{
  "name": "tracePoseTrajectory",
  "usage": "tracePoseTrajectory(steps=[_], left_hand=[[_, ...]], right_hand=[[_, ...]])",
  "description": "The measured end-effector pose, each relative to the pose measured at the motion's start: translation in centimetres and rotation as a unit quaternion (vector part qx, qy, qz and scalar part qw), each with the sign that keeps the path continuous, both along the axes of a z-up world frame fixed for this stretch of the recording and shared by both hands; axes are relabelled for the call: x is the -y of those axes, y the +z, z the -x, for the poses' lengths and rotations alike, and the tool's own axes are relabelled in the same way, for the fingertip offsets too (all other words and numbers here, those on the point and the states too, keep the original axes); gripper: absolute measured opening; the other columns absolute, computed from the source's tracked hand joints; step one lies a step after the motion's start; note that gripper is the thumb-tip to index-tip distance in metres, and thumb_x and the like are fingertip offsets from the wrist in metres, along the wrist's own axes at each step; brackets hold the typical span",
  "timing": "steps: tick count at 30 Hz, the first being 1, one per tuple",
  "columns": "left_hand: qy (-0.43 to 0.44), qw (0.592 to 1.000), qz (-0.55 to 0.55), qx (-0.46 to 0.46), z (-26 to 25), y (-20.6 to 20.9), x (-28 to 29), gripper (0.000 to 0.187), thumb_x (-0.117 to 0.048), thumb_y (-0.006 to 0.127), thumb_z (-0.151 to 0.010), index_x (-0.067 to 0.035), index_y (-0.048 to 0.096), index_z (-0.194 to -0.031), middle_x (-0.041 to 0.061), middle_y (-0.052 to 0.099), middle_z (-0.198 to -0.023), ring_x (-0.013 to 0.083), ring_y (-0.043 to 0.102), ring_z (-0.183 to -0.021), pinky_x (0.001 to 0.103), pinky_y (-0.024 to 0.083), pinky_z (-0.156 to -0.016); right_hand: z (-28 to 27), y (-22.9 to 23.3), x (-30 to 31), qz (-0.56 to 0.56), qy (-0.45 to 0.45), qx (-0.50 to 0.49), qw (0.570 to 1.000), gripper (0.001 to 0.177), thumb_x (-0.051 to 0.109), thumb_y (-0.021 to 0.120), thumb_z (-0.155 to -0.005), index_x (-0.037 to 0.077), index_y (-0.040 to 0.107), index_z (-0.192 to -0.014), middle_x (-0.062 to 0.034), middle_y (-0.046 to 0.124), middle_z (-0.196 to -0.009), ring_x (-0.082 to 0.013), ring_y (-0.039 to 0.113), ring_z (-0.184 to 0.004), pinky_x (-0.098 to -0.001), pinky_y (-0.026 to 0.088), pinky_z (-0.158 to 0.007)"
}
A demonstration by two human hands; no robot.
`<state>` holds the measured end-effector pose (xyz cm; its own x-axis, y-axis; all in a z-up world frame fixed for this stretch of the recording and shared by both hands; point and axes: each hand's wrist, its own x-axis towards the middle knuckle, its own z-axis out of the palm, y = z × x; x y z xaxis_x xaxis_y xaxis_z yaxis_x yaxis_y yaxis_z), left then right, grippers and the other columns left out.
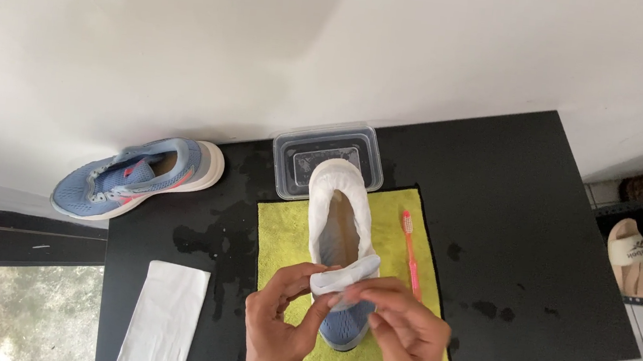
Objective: Applying tissue paper to a wet white shoe using a toothbrush to ensure it adheres to the surface.
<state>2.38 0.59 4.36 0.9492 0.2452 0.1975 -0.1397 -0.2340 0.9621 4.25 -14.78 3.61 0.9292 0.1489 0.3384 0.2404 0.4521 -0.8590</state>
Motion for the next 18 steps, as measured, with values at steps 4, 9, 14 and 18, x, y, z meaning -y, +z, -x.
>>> tracePoseTrajectory(steps=[4,9,14,18], left_hand=[[0.015,0.999,0.021,-0.032,0.1,0.8,0.4,0.04,-0.017,0.089,-0.077,-0.008,0.071,-0.111,0.008,0.086,-0.102,0.0188,0.084,-0.099,0.029,0.068,-0.083],[-0.035,0.999,0.021,-0.011,-0.7,4.0,1.8,0.031,-0.024,0.07,-0.087,-0.007,0.071,-0.113,0.015,0.081,-0.12,0.0316,0.078,-0.118,0.04,0.063,-0.096],[0.035,0.999,-0.002,-0.027,-0.9,0.9,3.0,0.026,-0.013,0.087,-0.076,-0.01,0.075,-0.098,0.01,0.086,-0.103,0.0236,0.085,-0.102,0.036,0.068,-0.087],[0.063,0.998,-0.024,0.02,-1.3,-0.5,3.2,0.023,0.0,0.086,-0.073,-0.006,0.075,-0.092,0.012,0.085,-0.097,0.0231,0.086,-0.093,0.032,0.071,-0.078]], right_hand=[[1.4,-1.8,0.6,0.033,-0.238,-0.058,0.969,0.03,-0.009,0.056,-0.081,-0.01,0.069,-0.107,-0.0279,0.071,-0.107,-0.0382,0.073,-0.103,-0.0419,0.067,-0.086],[1.6,1.2,0.4,0.067,-0.152,-0.076,0.983,0.021,-0.001,0.06,-0.093,-0.005,0.075,-0.107,-0.026,0.078,-0.109,-0.0375,0.079,-0.101,-0.0465,0.071,-0.088],[0.4,-2.3,3.4,0.071,-0.217,-0.017,0.974,0.031,-0.011,0.056,-0.087,-0.001,0.071,-0.112,-0.0181,0.069,-0.1,-0.0245,0.068,-0.094,-0.0315,0.06,-0.072],[-0.8,-3.2,5.3,0.116,-0.114,-0.023,0.986,0.031,-0.013,0.053,-0.087,-0.003,0.073,-0.109,-0.0152,0.07,-0.091,-0.023,0.07,-0.082,-0.0319,0.061,-0.074]])
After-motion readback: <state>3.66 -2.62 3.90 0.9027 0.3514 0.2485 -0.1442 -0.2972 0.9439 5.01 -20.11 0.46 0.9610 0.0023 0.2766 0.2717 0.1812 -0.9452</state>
